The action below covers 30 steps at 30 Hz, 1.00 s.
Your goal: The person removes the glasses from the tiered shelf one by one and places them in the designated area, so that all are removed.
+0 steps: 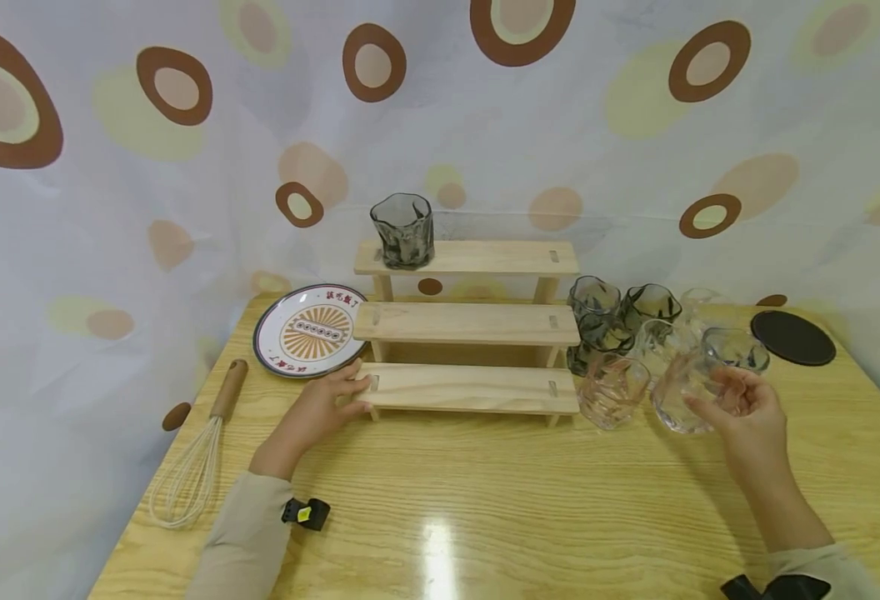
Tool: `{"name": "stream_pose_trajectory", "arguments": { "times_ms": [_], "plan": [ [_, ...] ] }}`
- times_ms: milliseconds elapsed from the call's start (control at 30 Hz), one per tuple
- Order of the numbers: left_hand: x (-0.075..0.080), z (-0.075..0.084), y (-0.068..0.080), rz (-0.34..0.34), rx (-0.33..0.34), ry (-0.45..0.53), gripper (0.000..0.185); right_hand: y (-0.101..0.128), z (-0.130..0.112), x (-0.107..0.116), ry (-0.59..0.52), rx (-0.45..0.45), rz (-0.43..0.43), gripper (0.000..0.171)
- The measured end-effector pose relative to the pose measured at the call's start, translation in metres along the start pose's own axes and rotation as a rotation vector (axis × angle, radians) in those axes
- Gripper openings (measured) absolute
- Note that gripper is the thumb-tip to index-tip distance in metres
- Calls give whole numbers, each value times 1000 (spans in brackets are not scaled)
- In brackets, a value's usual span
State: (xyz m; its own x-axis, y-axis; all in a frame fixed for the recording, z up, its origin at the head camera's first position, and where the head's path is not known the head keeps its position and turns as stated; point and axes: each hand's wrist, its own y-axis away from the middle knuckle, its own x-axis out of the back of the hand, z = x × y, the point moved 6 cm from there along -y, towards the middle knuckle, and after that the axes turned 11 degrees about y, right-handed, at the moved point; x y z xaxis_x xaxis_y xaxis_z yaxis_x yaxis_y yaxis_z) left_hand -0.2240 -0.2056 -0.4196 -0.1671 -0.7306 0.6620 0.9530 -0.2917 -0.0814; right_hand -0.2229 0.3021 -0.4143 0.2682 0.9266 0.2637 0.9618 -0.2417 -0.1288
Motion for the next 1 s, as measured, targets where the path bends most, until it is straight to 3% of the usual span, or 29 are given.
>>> {"name": "stream_pose_trajectory", "arguments": {
  "times_ms": [200, 400, 733, 1000],
  "plan": [
    [-1, 0, 0, 1, 4, -4, 48, 0, 17, -3, 75, -47, 19, 42],
    [-1, 0, 0, 3, -5, -6, 48, 0, 30, -8, 66, -70, 22, 44],
    [1, 3, 0, 5, 0, -11, 47, -1, 32, -13, -80, -22, 8, 52],
    [0, 0, -1, 8, -8, -23, 46, 1, 34, -12, 19, -5, -43, 53]
  ]
}}
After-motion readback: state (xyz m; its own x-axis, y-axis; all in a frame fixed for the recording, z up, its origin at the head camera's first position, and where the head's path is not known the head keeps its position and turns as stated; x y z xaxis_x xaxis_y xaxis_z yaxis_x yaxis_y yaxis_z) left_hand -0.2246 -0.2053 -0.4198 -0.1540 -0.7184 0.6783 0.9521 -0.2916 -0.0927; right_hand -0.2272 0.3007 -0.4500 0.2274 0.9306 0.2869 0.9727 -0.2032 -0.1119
